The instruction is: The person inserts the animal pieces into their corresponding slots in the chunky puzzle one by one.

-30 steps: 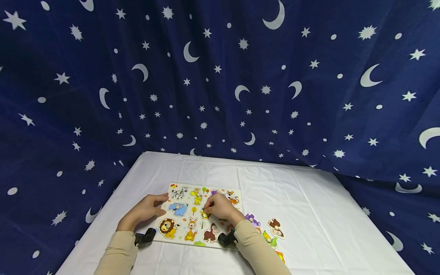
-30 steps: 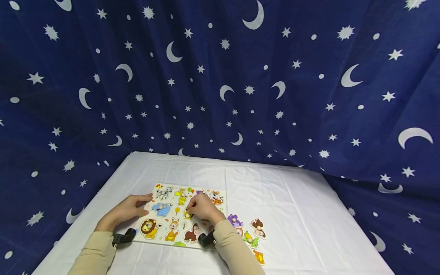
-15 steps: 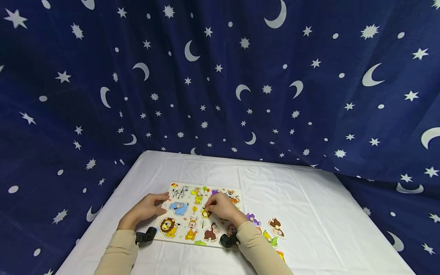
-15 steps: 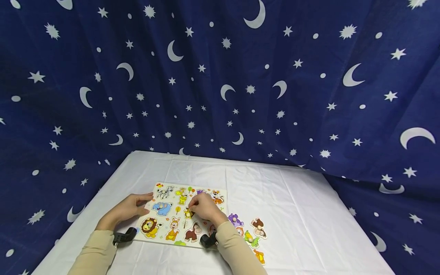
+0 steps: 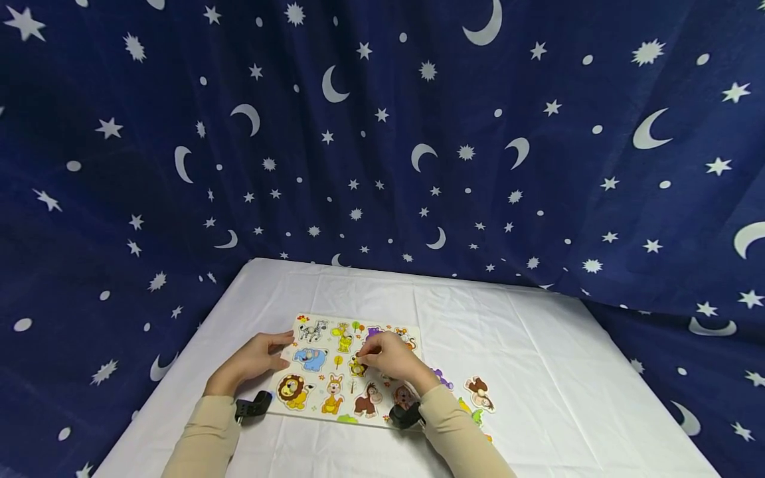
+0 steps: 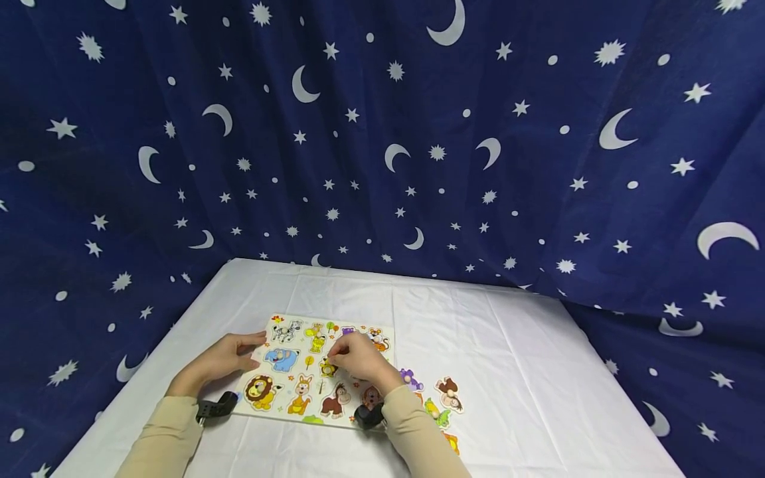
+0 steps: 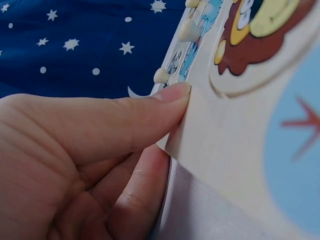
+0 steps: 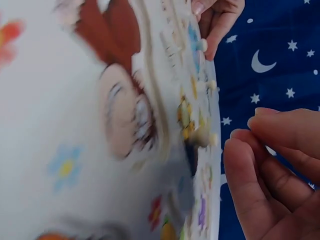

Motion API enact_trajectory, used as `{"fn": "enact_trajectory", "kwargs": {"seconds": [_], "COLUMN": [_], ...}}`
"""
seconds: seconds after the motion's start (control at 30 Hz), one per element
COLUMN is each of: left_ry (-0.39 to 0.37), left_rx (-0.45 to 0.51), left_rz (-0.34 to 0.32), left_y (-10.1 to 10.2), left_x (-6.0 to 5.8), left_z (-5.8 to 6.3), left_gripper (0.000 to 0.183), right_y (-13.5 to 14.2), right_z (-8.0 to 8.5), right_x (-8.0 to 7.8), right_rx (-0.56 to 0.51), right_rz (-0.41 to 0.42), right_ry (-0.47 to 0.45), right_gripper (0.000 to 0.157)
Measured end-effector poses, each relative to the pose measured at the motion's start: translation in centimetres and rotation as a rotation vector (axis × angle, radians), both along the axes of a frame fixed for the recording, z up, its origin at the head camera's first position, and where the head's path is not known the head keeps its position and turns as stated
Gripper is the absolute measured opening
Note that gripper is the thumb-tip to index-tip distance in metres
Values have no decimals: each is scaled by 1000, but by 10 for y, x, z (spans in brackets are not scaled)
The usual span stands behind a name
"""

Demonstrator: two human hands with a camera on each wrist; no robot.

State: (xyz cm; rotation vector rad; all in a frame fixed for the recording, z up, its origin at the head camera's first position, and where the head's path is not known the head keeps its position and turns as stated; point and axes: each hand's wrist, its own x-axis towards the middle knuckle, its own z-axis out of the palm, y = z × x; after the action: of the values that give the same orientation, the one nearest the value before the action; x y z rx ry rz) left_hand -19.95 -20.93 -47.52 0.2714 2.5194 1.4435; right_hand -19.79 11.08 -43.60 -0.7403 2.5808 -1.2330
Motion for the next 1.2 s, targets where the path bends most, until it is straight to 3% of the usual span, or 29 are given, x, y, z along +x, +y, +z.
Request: {"fn": "enact_trajectory", "kwargs": {"seconds": [0.17,0.4,0.67,1.2], "left_ry": [-4,5,10,7], "left_rx": [-12,-24,-27,1], "left_rz": [1,0,-9,-33], "left_y": [2,1,2,-1], "left_x": [-1,-2,0,-1], "left_z": [0,0,2,-1], "left_gripper": [60,60,60,61], "right_y": [9,14,35,76], "right_z": [-3,2,3,7], "right_x": [2,6,11,26], "right_rx": [11,-6,-86,-46], "right_rz": [-4,8,-20,-55], "right_ry": [-40,-24,-66,-81], "right_gripper": [10,11,11,10]}}
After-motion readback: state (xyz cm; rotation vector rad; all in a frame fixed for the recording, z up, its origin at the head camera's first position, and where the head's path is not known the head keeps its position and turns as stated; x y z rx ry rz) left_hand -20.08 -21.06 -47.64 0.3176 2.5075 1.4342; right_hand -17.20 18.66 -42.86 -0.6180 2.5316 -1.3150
